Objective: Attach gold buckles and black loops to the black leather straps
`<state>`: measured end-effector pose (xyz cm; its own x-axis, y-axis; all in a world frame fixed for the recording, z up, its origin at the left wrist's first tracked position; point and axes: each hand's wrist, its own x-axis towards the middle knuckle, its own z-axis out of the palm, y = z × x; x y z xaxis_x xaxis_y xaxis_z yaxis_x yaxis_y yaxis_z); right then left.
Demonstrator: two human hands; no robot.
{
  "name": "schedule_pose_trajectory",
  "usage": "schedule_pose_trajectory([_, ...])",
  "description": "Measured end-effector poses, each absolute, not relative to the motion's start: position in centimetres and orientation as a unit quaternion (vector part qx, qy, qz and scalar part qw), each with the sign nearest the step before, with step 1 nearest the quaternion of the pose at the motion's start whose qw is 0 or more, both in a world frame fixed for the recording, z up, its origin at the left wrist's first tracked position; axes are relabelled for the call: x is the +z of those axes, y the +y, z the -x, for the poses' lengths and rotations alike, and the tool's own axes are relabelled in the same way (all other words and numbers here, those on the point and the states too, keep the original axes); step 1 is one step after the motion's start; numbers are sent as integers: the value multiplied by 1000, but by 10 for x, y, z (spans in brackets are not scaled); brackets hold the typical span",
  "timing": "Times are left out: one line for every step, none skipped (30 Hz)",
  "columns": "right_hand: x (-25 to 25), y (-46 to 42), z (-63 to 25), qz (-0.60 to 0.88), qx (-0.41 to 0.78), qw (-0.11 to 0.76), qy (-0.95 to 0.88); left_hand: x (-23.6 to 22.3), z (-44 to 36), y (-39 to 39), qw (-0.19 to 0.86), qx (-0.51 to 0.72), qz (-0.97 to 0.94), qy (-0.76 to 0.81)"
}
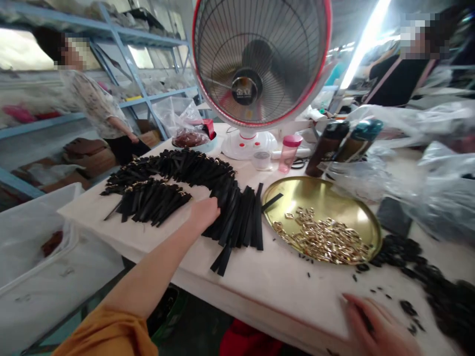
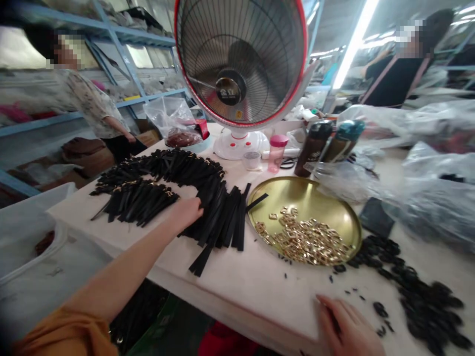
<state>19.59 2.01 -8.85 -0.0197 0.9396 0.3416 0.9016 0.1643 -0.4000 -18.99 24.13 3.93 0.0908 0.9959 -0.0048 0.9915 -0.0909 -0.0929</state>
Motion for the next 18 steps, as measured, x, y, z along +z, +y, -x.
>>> schedule_pose_trajectory([-79,20,-190,651,26,273,-708,42,183,239,33,31,738,-673])
schedule_pose_trajectory([-72,20,-186,652,29,273,-707,47,178,237,36,26,738,-673])
schedule_pose_trajectory([-66,20,-182,652,38,272,-707,53,174,235,40,19,738,-673])
schedule_pose_trajectory([-63,21,-180,653,44,275,-704,60,171,232,48,10,738,-673])
schedule_pose_trajectory([-61,22,-179,652,51,279,-703,67,166,227,61,-5,735,-675])
schedule_pose_trajectory([-59,23,-178,653,57,283,-700,73,160,220,83,-36,731,-676])
schedule_pose_trajectory([-58,24,-178,653,64,289,-697,78,151,210,96,-63,747,-655])
schedule_pose_trajectory([-57,24,-178,654,71,297,-692,81,140,198,97,-85,776,-617])
schedule_pose_trajectory([-56,24,-178,654,80,309,-686,81,126,183,88,-97,811,-570])
schedule_pose_trajectory([-55,23,-178,654,89,325,-677,78,110,168,72,-97,844,-523])
schedule_pose_trajectory([-53,22,-178,655,99,345,-665,72,93,151,55,-86,866,-489])
schedule_pose_trajectory([-51,20,-178,654,108,366,-653,64,76,136,38,-76,883,-462])
schedule_pose_trajectory([-48,19,-179,652,115,385,-643,54,58,121,13,-64,896,-439])
schedule_pose_trajectory([-45,17,-180,648,118,399,-638,43,42,108,-10,-51,902,-429])
schedule_pose_trajectory([-42,15,-183,642,117,406,-640,32,28,97,-33,-39,905,-423])
schedule_pose_trajectory([-38,13,-189,638,112,405,-646,23,16,88,-57,-30,905,-420])
schedule_pose_trajectory([-34,11,-196,637,105,398,-652,15,7,81,-80,-29,904,-420])
schedule_pose_trajectory([-31,10,-205,642,95,390,-653,9,0,76,-99,-31,900,-423])
